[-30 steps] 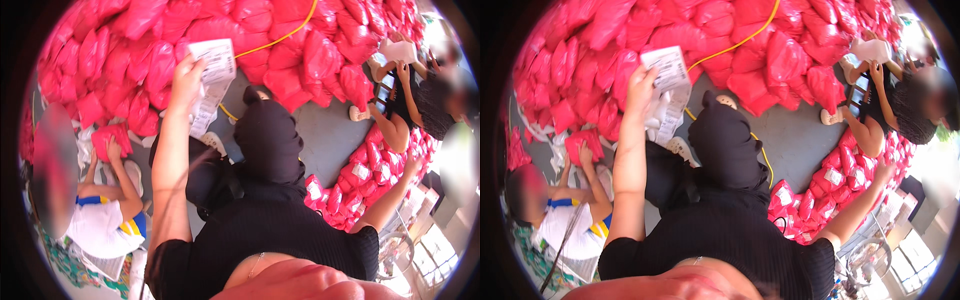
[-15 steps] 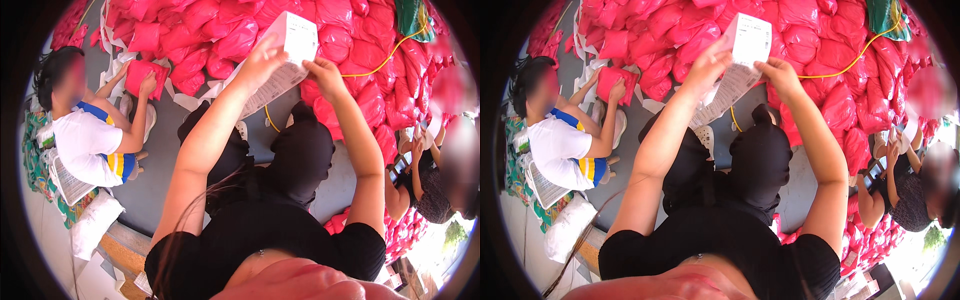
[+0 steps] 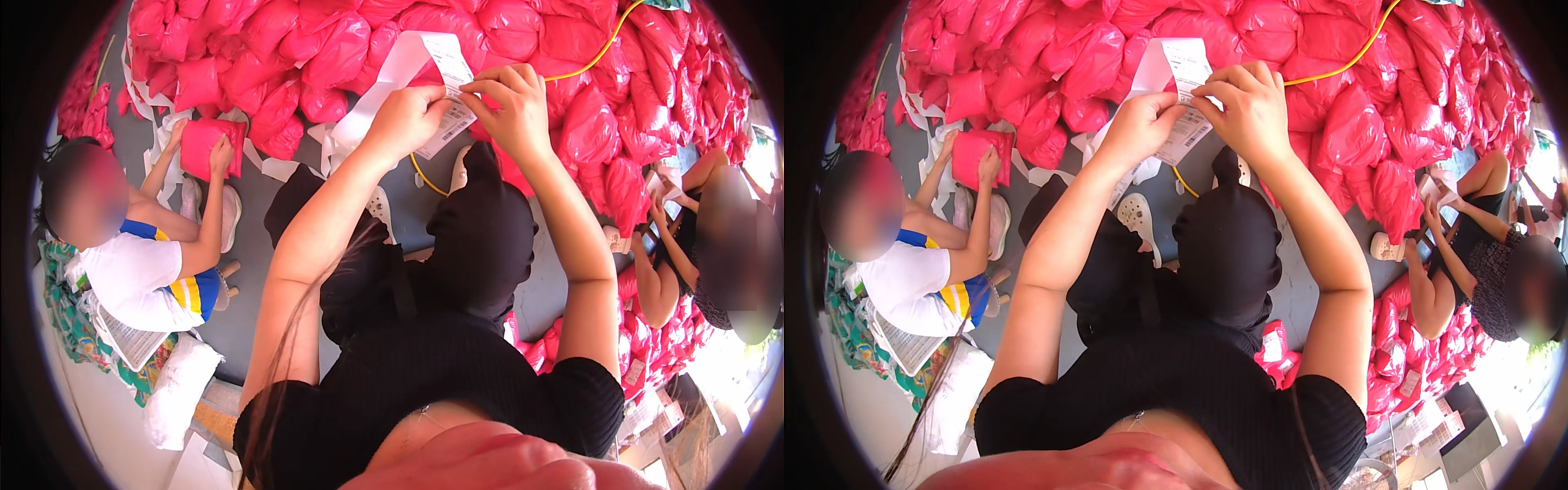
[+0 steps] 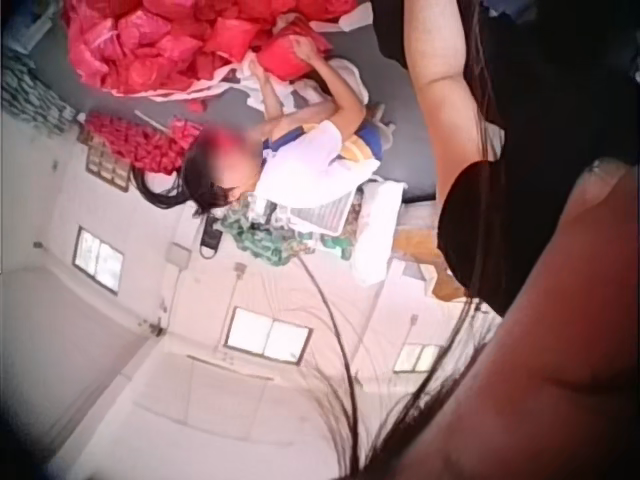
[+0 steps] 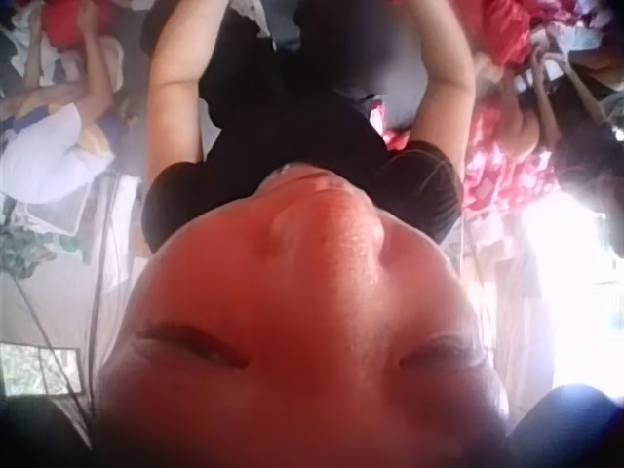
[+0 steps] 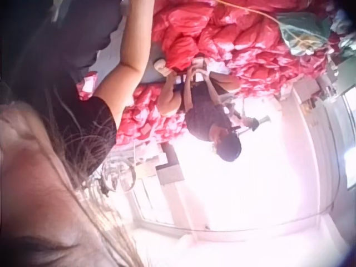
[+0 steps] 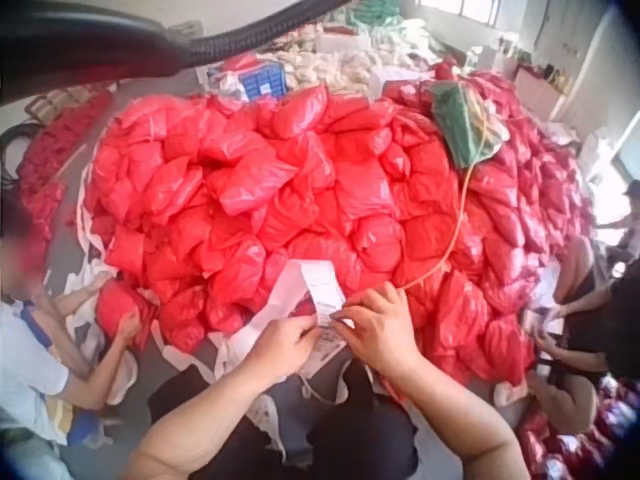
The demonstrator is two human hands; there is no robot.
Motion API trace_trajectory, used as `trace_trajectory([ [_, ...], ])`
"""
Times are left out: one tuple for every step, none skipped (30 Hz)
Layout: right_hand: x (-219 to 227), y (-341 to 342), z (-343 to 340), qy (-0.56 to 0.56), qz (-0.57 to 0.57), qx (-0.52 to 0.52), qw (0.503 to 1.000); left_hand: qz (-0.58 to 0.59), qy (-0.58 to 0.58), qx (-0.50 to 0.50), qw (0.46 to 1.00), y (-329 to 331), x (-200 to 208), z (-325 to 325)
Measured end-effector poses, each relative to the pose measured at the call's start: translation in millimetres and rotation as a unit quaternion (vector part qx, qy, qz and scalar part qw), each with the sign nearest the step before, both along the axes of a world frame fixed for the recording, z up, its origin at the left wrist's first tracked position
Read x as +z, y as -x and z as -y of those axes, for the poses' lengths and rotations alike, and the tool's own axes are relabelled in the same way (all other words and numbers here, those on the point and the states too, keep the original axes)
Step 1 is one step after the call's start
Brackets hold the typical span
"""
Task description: The person sits on the floor surrounded by pink plastic packages and repeatedly picks up a package, peels a shipping label from a roll, and sticks it onto the package. They then place the labeled package aside and repeat the process with additional packages.
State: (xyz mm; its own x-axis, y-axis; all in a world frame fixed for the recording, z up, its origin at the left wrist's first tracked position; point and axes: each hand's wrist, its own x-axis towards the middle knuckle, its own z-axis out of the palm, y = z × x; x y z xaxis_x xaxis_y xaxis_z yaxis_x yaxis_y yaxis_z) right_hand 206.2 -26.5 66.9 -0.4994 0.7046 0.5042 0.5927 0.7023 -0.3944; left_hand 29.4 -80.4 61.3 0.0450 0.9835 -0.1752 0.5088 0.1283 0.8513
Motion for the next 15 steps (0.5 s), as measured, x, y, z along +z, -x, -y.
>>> trace_trajectory([
  [-3, 0, -1, -0.008, 0.0, 0.0, 1.0, 0.001, -0.002, -0.001, 1.0, -3, -3, 1],
  [-7, 0, -3, 0.001, -0.007, 0.015, 1.0, 0.0, -0.005, -0.002, 1.0, -4, -6, 1],
  [-11, -1, -4, 0.009, -0.015, 0.03, 0.999, -0.001, -0.009, -0.002, 1.0, -6, -8, 2],
  [-15, -2, -5, 0.017, -0.023, 0.044, 0.999, -0.002, -0.007, 0.0, 1.0, -7, -11, 2],
  [-17, -2, -5, 0.018, -0.023, 0.046, 0.998, -0.002, -0.006, 0.002, 1.0, -9, -14, 3],
  [-20, -2, -5, 0.02, -0.023, 0.049, 0.998, -0.003, -0.004, 0.003, 1.0, -10, -16, 3],
  [-23, -2, -5, 0.021, -0.024, 0.05, 0.998, -0.008, -0.003, 0.004, 1.0, -11, -17, 2],
  [-24, -3, -6, 0.021, -0.021, 0.052, 0.998, -0.011, -0.004, 0.002, 1.0, -12, -18, 1],
  [-25, -4, -7, 0.02, -0.019, 0.054, 0.998, -0.014, -0.004, 0.0, 1.0, -13, -19, -1],
  [-26, -5, -7, 0.02, -0.017, 0.055, 0.998, -0.012, -0.003, 0.004, 1.0, -14, -21, -2],
  [-28, -5, -8, 0.044, -0.019, 0.055, 0.997, -0.008, -0.003, 0.009, 1.0, -15, -22, -3],
  [-30, -5, -9, 0.069, -0.022, 0.055, 0.996, -0.005, -0.003, 0.013, 1.0, -16, -24, -4],
  [-33, -6, -10, 0.093, -0.025, 0.055, 0.994, -0.001, -0.002, 0.015, 1.0, -17, -27, -5],
  [-37, -6, -11, 0.101, -0.04, 0.049, 0.993, 0.002, -0.002, 0.018, 1.0, -17, -30, -6],
  [-43, -5, -12, 0.108, -0.055, 0.044, 0.992, 0.004, -0.002, 0.02, 1.0, -17, -32, -8],
])
